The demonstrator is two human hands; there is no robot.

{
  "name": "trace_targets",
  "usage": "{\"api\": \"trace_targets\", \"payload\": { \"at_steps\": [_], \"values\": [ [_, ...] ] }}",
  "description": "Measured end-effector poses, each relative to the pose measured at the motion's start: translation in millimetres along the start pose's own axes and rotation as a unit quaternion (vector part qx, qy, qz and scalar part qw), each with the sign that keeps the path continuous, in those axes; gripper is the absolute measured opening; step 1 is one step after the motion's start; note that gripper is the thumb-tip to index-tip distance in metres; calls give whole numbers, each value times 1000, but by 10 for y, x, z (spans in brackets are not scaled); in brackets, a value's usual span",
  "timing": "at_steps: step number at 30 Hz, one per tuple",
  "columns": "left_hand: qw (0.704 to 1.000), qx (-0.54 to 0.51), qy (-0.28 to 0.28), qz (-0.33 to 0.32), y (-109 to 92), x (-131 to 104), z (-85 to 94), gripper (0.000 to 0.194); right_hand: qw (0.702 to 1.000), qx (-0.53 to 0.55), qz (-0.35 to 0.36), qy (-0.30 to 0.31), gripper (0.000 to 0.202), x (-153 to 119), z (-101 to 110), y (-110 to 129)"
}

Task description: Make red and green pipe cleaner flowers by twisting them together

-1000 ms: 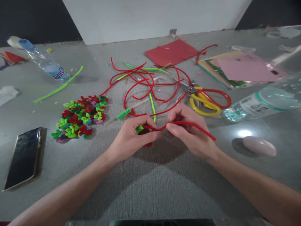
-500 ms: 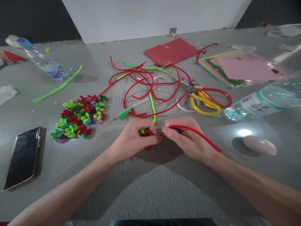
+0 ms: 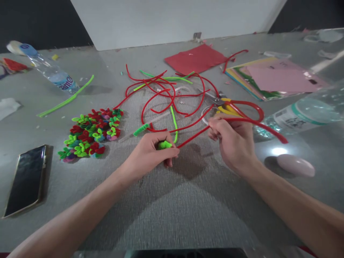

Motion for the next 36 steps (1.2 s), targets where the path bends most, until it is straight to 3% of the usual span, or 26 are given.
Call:
{"api": "trace_targets", "payload": {
  "at_steps": [3,6,11,15,23,27,31,36],
  "values": [
    [1000,-15,-18,5,16,10,-2,16,1000,-4,5,-15,37,16,6,-5],
    [999,-25,-25,-4,43,16,-1,7,999,-30,-1,12,35,21,12,-13],
    [997,-26,-35,-59,62,10,9,13,1000,5,-1,29,34,16,8,-22],
    [997,-26,-29,-63,58,4,3,11,999,32,-11,31,35,18,-1,-35],
    [995,44,-70,-56,60,24,22,22,1000,6,-12,-21,36,59,5,-76],
    [996,6,-75,-56,64,42,8,19,999,-13,9,35,33,52,14,-17],
    [997,-29,-68,-16,57,30,-3,11,991,-83,59,88,34,3,8,86],
    [998,-51,-36,3,35,2,-36,19,978,-132,20,160,30,-40,-44,123]
  ]
}}
Point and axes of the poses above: each hand's wrist, its own x-axis towards the middle knuckle, its own z-axis out of the back of the hand, y = z × x, the point moved 1 cm from there along x, towards the middle knuckle, and after that the axes turned 11 degrees about -y, right-handed, at the moved point
